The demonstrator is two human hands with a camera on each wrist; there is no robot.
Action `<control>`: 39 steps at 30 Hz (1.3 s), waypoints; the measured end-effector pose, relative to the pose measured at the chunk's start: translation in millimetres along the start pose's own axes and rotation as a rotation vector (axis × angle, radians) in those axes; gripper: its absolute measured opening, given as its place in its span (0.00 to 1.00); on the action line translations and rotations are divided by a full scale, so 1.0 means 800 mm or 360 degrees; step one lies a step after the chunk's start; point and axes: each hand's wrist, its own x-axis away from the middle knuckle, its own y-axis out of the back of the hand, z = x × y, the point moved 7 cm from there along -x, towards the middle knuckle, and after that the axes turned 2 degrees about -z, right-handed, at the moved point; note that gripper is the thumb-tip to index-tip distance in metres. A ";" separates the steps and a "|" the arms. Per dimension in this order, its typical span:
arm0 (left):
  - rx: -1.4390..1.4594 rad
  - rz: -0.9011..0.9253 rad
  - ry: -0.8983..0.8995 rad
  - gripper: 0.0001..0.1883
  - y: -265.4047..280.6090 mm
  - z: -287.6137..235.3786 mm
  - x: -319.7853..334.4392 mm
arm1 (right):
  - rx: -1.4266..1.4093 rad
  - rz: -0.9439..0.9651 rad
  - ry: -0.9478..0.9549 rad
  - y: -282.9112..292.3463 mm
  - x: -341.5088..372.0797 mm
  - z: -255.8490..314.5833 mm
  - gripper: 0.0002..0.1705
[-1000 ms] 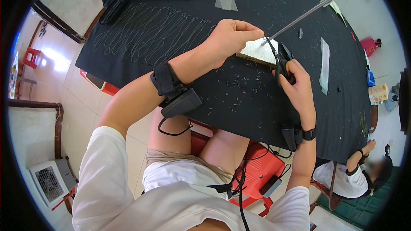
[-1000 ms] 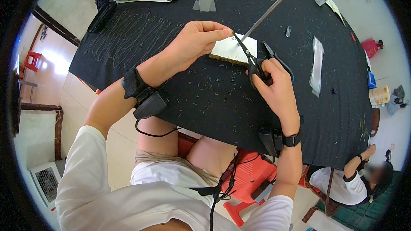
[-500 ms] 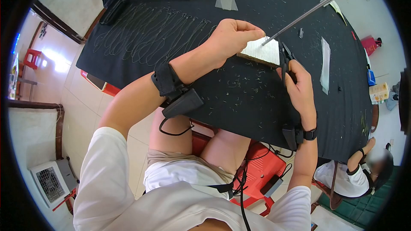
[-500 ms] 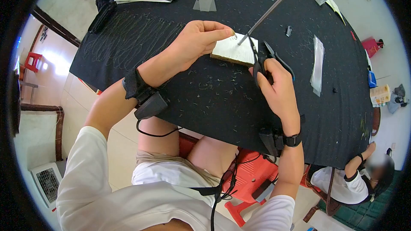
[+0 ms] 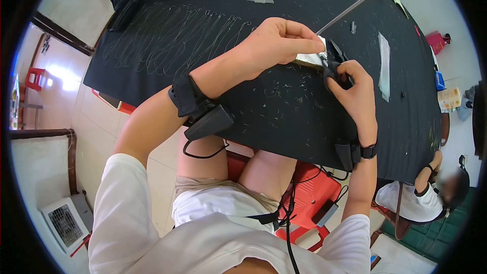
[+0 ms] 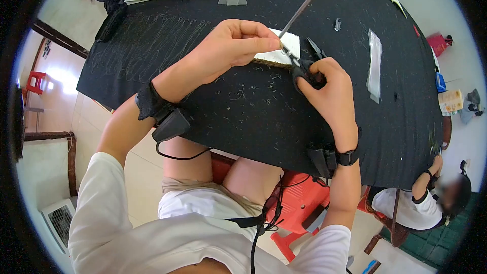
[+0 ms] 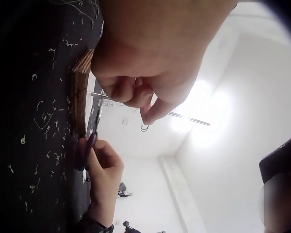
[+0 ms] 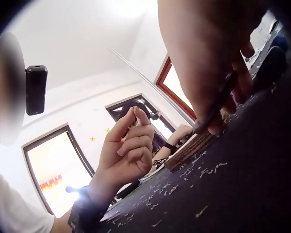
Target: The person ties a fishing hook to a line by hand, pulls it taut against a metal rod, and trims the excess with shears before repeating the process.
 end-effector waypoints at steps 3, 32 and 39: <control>-0.0043 0.0058 0.0005 0.09 -0.003 0.001 0.001 | 0.0038 0.0136 0.0071 -0.006 0.002 0.004 0.12; -0.0219 0.0004 0.0102 0.10 -0.005 0.010 0.002 | -0.0240 -0.0248 0.0411 0.023 0.005 0.043 0.09; -0.0277 0.0053 0.0122 0.10 -0.013 0.015 0.005 | -0.0526 -0.0197 0.0667 0.013 0.015 0.054 0.11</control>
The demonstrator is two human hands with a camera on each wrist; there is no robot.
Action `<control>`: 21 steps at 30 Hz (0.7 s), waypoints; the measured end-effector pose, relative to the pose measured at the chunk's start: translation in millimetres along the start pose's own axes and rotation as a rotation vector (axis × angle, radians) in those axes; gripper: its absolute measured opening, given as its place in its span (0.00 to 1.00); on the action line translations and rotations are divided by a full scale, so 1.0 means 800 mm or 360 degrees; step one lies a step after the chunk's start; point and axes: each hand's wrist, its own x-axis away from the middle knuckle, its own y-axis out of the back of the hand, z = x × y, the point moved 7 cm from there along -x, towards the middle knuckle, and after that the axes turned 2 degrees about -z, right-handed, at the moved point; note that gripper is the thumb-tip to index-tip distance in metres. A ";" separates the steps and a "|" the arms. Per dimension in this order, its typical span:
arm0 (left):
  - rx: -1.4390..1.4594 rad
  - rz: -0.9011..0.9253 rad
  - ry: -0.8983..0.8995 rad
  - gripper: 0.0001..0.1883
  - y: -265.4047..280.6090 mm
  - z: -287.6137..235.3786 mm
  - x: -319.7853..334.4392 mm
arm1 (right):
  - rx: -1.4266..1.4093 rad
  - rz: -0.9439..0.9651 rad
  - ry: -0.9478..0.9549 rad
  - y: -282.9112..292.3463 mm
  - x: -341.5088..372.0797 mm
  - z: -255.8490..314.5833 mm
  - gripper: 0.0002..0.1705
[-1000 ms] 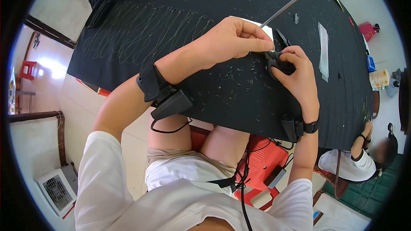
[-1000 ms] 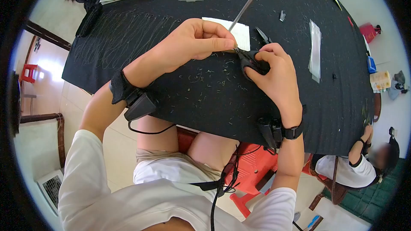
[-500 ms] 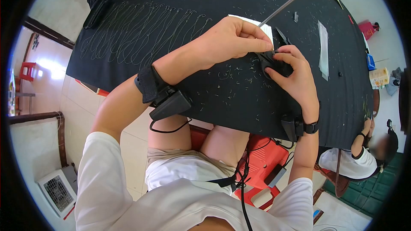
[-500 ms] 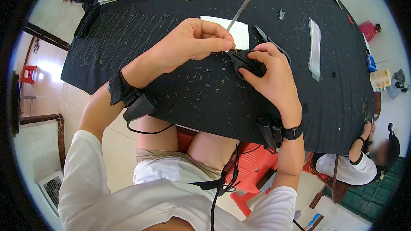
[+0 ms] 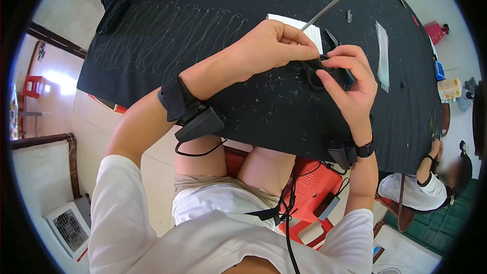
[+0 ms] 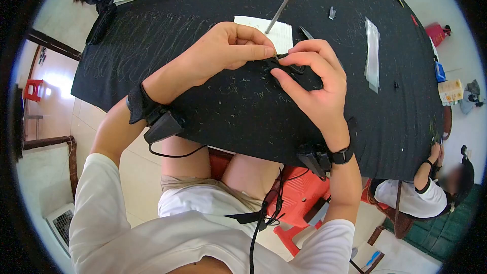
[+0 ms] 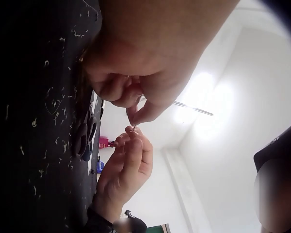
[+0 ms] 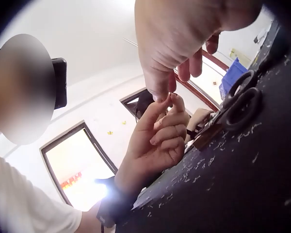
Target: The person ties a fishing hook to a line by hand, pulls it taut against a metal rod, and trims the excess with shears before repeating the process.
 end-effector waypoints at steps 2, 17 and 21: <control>-0.0019 0.0006 0.0009 0.10 -0.002 0.001 0.000 | -0.0004 -0.0031 0.0000 -0.002 0.001 -0.004 0.11; 0.0058 0.0071 0.0030 0.10 -0.004 0.004 0.000 | -0.0016 -0.0067 -0.0128 -0.004 0.004 -0.009 0.09; 0.0088 0.0067 0.0203 0.13 -0.004 0.011 0.000 | 0.0011 -0.0030 -0.0117 -0.005 0.004 -0.009 0.09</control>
